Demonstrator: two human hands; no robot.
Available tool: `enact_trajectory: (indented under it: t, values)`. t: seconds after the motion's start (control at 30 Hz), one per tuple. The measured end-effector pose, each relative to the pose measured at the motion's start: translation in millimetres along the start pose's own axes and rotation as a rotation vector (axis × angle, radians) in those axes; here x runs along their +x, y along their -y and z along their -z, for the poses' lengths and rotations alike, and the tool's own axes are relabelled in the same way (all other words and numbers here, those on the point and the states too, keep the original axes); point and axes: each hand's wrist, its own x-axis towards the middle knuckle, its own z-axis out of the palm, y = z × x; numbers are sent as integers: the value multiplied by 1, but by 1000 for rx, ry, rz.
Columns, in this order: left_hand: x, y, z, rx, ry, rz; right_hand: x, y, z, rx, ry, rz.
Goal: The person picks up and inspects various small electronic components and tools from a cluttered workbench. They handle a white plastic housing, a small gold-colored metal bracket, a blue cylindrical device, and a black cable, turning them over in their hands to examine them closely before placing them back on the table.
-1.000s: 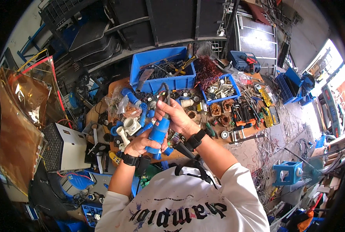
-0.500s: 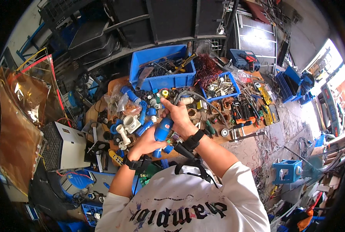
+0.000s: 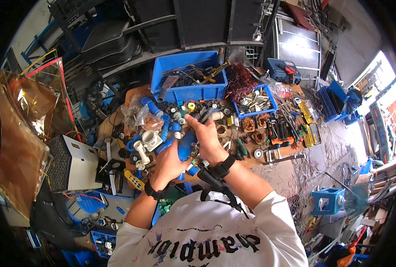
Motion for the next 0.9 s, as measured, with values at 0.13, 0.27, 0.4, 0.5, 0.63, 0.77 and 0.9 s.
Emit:
enact_trajectory:
  t: [0.13,0.27,0.4,0.5,0.63,0.77,0.9]
  values:
    - [-1,9,-12,-8,60,15,9,-2,0,20,-70,-114]
    - [11,49,-20,-556,401,-6,15,-9,8,179,165,-92]
    - [12,46,0,-1053,709,123,12,0,16,387,567,-43]
    - [8,36,3,-1223,787,142,9,9,14,385,699,-24]
    - [4,28,2,-818,450,38,-21,33,-8,85,267,-44]
    - [-1,12,-2,-415,189,-58,-25,25,-11,-41,84,49]
    - [-1,10,-2,-458,248,-31,-5,13,-3,92,189,10]
